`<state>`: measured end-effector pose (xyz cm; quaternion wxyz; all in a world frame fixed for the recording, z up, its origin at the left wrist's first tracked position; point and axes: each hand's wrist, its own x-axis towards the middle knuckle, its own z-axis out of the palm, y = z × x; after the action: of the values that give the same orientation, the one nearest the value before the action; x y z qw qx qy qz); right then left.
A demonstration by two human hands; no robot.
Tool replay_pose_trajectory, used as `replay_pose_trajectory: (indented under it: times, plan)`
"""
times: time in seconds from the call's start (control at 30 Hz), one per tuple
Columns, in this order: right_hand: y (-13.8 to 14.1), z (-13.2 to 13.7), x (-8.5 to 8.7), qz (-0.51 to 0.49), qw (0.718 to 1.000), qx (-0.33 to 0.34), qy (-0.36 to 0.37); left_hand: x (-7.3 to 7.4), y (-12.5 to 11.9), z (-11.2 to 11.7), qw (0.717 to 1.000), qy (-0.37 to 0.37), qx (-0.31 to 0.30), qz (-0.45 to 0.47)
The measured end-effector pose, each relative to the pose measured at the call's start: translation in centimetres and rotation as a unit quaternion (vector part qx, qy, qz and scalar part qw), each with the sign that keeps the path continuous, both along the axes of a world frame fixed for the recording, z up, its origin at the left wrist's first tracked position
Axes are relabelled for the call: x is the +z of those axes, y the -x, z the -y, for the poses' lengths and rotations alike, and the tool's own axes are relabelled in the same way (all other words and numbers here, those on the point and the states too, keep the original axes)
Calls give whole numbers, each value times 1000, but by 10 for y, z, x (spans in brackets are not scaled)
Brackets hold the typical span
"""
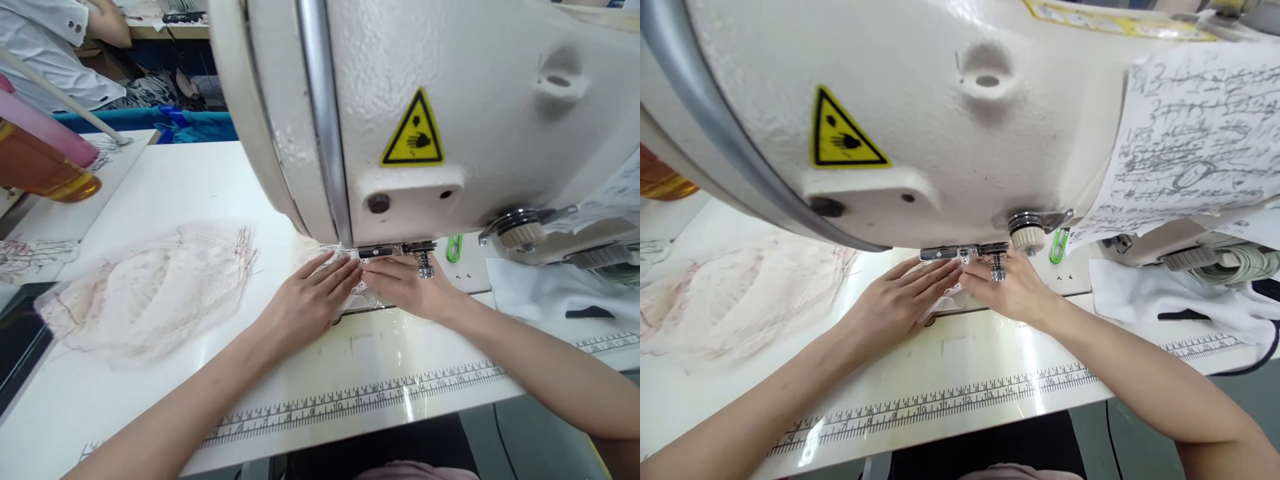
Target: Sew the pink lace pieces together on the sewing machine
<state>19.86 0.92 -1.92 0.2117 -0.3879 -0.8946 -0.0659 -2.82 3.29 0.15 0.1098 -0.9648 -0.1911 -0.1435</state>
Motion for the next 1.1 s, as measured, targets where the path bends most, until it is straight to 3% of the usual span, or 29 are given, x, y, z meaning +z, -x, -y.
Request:
replay_pose_trajectory:
  times: [0.23, 0.7, 0.93, 1.1]
  plan:
    - [8, 5, 3, 11, 1000, 20, -10, 2, 7, -10, 1000, 15, -25, 2]
    - [17, 9, 5, 27, 996, 0, -84, 0, 7, -8, 998, 60, 22, 6]
    - [16, 9, 4, 36, 996, -14, -76, -2, 3, -4, 998, 33, 54, -6]
    - [13, 8, 3, 10, 1000, -1, -26, -4, 0, -1, 998, 7, 64, 0]
